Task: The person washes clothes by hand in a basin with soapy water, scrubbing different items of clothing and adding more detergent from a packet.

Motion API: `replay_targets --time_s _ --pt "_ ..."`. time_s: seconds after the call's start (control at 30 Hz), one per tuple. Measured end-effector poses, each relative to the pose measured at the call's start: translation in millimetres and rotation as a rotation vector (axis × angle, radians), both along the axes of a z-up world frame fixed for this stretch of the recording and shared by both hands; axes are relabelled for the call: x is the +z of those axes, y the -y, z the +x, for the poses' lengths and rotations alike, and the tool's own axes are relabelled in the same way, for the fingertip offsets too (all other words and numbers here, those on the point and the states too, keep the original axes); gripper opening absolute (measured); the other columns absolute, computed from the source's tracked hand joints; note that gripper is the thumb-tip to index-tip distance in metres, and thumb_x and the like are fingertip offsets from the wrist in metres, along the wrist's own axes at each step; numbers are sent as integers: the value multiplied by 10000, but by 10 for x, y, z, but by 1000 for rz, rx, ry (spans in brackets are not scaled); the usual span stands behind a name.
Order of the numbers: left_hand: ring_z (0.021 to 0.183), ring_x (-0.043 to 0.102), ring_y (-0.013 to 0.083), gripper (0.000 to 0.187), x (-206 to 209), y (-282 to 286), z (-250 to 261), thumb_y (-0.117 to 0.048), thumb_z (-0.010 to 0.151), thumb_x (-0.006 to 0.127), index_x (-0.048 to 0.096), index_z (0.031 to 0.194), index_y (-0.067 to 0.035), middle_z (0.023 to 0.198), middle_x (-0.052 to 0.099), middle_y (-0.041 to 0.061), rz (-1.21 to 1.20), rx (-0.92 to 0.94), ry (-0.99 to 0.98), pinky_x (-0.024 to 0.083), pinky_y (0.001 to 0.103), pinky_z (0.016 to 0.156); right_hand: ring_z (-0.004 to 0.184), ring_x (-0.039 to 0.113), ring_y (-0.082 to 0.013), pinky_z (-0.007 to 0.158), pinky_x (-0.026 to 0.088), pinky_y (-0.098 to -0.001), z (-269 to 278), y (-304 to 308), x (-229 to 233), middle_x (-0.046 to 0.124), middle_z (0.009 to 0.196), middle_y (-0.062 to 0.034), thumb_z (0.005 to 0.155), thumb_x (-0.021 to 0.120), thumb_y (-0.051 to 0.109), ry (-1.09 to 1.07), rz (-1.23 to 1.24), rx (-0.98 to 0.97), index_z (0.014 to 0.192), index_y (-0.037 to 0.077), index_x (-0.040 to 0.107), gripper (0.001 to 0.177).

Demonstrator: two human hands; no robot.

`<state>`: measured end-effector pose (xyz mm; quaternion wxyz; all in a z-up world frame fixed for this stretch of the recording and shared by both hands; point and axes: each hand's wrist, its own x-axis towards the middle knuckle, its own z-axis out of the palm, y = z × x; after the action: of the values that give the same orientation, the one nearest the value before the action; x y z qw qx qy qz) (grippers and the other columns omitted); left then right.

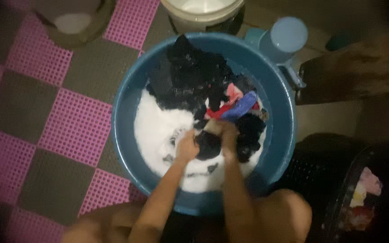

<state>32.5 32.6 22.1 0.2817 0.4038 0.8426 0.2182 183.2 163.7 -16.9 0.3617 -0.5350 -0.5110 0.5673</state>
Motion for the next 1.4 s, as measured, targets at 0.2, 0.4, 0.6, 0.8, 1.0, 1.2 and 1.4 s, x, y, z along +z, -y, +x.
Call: replay_targets --time_s 0.2,0.4,0.6,0.8,1.0,1.2,1.4 --pt "1075 646 335 408 138 598 162 -216 852 597 647 1228 -65 1151 700 185 -438 48 285 516 443 948 1020 668 -302 919 527 -458 -474 1131 -172 683 1159 -132 967 520 231 -196 -685 223 1269 78 640 360" --pt "1001 657 268 394 197 210 -359 -317 902 610 688 1212 -87 1106 724 140 10 307 806 527 405 892 949 687 -282 876 551 -435 -493 431 -104 692 1091 -117 976 543 350 -438 -902 215 1209 90 657 368" --pt "913 678 217 387 340 -118 -443 -388 939 620 734 1161 -92 1012 762 126 16 -190 633 527 358 858 878 705 -261 832 576 -412 -397 338 338 702 1023 -102 985 566 470 -664 -1038 310 1150 102 674 417" --pt "859 668 159 259 1357 -634 -541 -289 883 652 756 909 -53 922 748 66 311 -411 730 539 354 793 763 624 -229 707 529 -370 21 87 1052 644 1004 -67 934 638 511 -837 -997 269 1135 156 610 409" --pt "838 689 196 183 3460 -933 -783 -235 827 716 771 925 -92 922 747 66 599 140 1112 562 384 785 538 457 -207 508 437 -337 424 -681 2828 575 900 -34 787 738 500 -786 -723 119 1024 240 545 401" --pt "693 516 225 491 4370 -1112 -980 -445 983 758 735 983 45 836 617 130 598 179 830 472 378 677 587 432 -175 496 362 -294 645 -994 3924 415 944 -84 789 758 527 -729 -392 4 1275 122 512 679" --pt "849 711 108 357 4544 -1295 -909 -287 857 789 757 1023 27 921 777 40 1022 76 534 548 260 790 604 304 -163 443 295 -242 639 -1150 4597 408 916 -132 728 692 649 -659 -222 -134 1483 87 378 992"
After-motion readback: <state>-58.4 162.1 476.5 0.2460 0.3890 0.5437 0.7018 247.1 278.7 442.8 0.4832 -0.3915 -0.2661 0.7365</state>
